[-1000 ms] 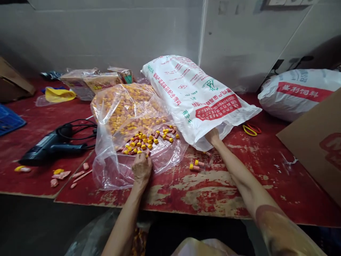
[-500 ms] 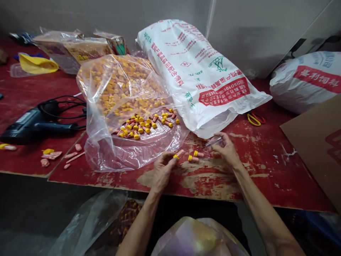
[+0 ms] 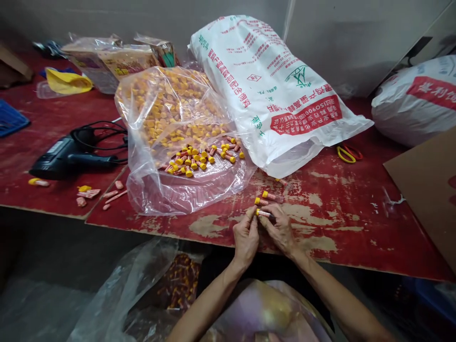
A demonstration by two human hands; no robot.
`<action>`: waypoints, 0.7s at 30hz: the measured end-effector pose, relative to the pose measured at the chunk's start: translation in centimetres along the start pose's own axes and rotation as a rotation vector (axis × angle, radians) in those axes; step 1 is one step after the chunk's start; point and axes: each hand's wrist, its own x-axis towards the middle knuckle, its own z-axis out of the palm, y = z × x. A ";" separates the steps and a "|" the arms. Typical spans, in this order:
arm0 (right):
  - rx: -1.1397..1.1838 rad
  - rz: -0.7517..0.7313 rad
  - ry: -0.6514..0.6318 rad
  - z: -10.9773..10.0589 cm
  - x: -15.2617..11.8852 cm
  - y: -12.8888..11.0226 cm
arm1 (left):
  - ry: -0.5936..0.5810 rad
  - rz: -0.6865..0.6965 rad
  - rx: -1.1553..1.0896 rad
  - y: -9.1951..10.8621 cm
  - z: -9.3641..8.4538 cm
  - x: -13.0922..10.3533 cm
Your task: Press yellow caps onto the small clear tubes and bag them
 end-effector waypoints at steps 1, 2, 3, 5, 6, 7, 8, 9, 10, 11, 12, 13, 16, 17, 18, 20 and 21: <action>-0.023 -0.023 0.021 0.3 -0.3 0.1 | -0.011 0.024 0.029 0.0 0.0 -0.2; -0.040 -0.039 0.027 0.5 -0.6 0.3 | -0.037 0.058 0.059 0.1 -0.1 -0.2; -0.063 -0.057 0.017 0.7 -0.8 0.5 | -0.076 0.103 0.095 0.2 -0.3 0.0; -0.158 -0.122 -0.029 0.8 -0.9 1.1 | -0.116 0.224 0.208 0.6 -0.9 0.8; -0.238 -0.173 -0.054 0.8 -0.8 1.4 | -0.084 0.288 0.291 0.7 -1.4 1.6; -0.334 -0.231 -0.073 0.8 -0.6 1.7 | -0.011 0.342 0.388 0.9 -2.2 2.7; -0.437 -0.288 -0.082 0.8 -0.3 2.0 | 0.097 0.374 0.495 1.0 -3.1 4.0; -0.538 -0.336 -0.077 0.8 0.0 2.2 | 0.218 0.382 0.603 1.0 -4.3 5.5; -0.629 -0.370 -0.063 0.7 0.2 2.3 | 0.330 0.368 0.707 1.0 -5.7 7.1; -0.702 -0.389 -0.049 0.7 0.4 2.4 | 0.419 0.333 0.807 1.0 -7.3 8.8; -0.753 -0.398 -0.035 0.6 0.5 2.3 | 0.478 0.287 0.905 0.9 -8.8 10.5; -0.784 -0.399 -0.028 0.5 0.5 2.2 | 0.513 0.249 1.006 0.8 -10.4 12.1; -0.778 -0.370 -0.025 -0.3 0.9 2.2 | 0.501 0.133 1.280 0.1 -13.7 16.1; -0.764 -0.354 -0.014 -0.8 1.2 2.4 | 0.474 0.138 1.285 -0.2 -14.4 17.2; -0.751 -0.335 0.008 -1.4 1.8 2.7 | 0.452 0.144 1.292 -0.5 -14.8 18.0; -0.733 -0.273 0.091 -3.1 3.7 3.7 | 0.426 0.160 1.272 -1.1 -15.3 18.8; -0.741 -0.214 0.138 -4.2 5.0 4.3 | 0.436 0.162 1.256 -1.3 -15.4 18.8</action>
